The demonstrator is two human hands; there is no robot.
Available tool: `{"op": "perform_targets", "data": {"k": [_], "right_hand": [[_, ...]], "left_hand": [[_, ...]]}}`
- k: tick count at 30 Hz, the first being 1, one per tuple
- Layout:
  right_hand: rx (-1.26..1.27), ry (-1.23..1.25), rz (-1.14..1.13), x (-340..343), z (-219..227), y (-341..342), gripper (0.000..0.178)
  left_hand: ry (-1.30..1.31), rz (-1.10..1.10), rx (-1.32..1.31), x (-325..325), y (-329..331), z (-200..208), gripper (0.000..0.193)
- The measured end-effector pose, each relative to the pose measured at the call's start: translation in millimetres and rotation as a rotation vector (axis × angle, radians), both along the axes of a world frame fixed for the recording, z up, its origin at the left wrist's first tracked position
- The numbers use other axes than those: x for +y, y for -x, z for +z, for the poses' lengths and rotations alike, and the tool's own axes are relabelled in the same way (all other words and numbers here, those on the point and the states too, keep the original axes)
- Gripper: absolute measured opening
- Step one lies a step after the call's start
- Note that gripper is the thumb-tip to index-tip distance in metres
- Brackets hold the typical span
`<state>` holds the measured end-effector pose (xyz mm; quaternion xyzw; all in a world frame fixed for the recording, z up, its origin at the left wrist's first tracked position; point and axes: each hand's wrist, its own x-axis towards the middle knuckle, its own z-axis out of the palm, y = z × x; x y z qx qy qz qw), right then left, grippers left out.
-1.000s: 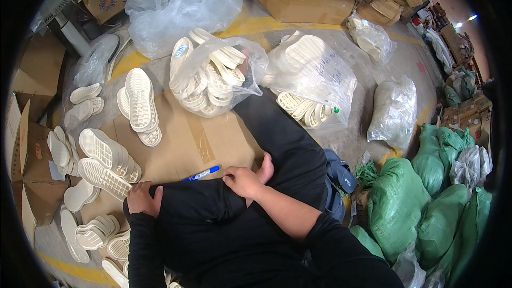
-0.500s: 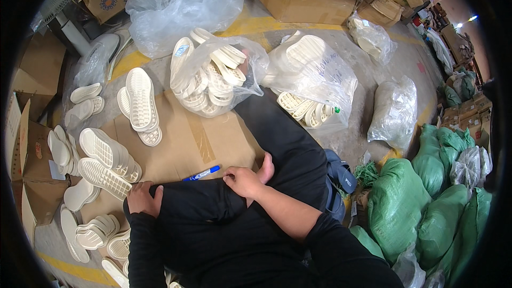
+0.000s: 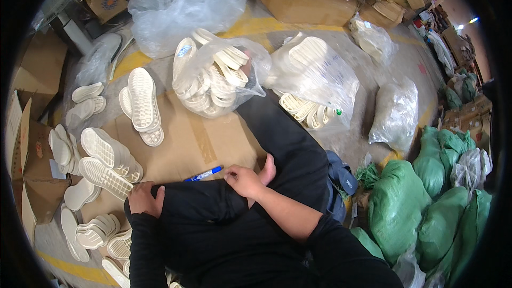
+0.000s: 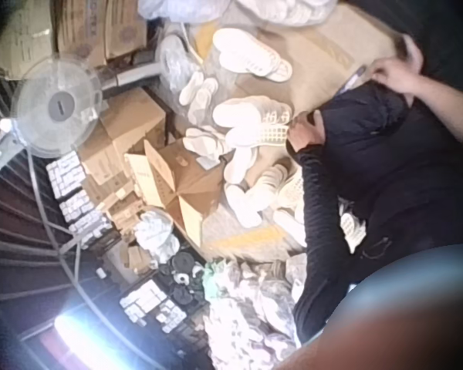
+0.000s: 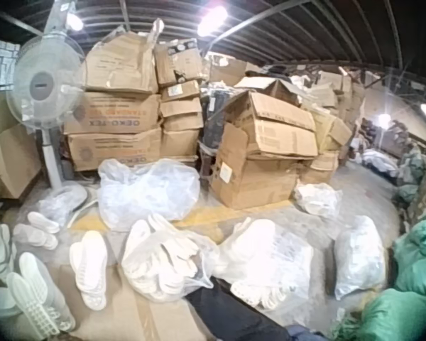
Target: The person sits on the floor and repeatedly picks up white shoe insoles from plastic bags and piles. They inspect the insoles by turning them over and comparing pairs, then place them back into piles on the floor.
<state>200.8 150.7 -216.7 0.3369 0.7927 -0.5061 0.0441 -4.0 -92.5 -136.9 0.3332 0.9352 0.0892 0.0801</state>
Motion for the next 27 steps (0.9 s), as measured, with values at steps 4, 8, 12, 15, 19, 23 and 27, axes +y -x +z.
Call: {"op": "perform_targets", "data": {"k": [4,8,12,15,19,23,27], "right_hand": [[0.107,0.573,-0.367,32.5,-3.5,36.6,0.079],[0.352,0.817,-0.642,84.6,6.1,105.4,0.109],[0.463,0.912,-0.771,96.1,14.6,171.2,0.096],[0.610,0.920,-0.795,98.9,9.9,207.7,0.085],[0.733,0.990,-0.741,145.2,-2.5,290.4,0.073],[0.336,0.407,-0.508,199.5,10.6,339.8,0.061],[0.395,0.137,-0.161,174.3,41.6,290.4,0.034]], "left_hand": [[-0.002,-0.018,0.025,0.9,-3.7,3.7,0.031],[-0.012,-0.023,0.016,3.6,-3.3,10.2,0.032],[-0.034,0.013,-0.015,7.8,1.3,10.8,0.031],[-0.050,0.009,-0.029,8.0,4.7,7.0,0.031],[-0.072,0.038,-0.056,7.8,9.7,0.2,0.029],[-0.106,0.055,-0.057,13.7,17.1,-7.1,0.027],[-0.114,0.065,-0.046,16.2,19.0,-8.1,0.027]]}}
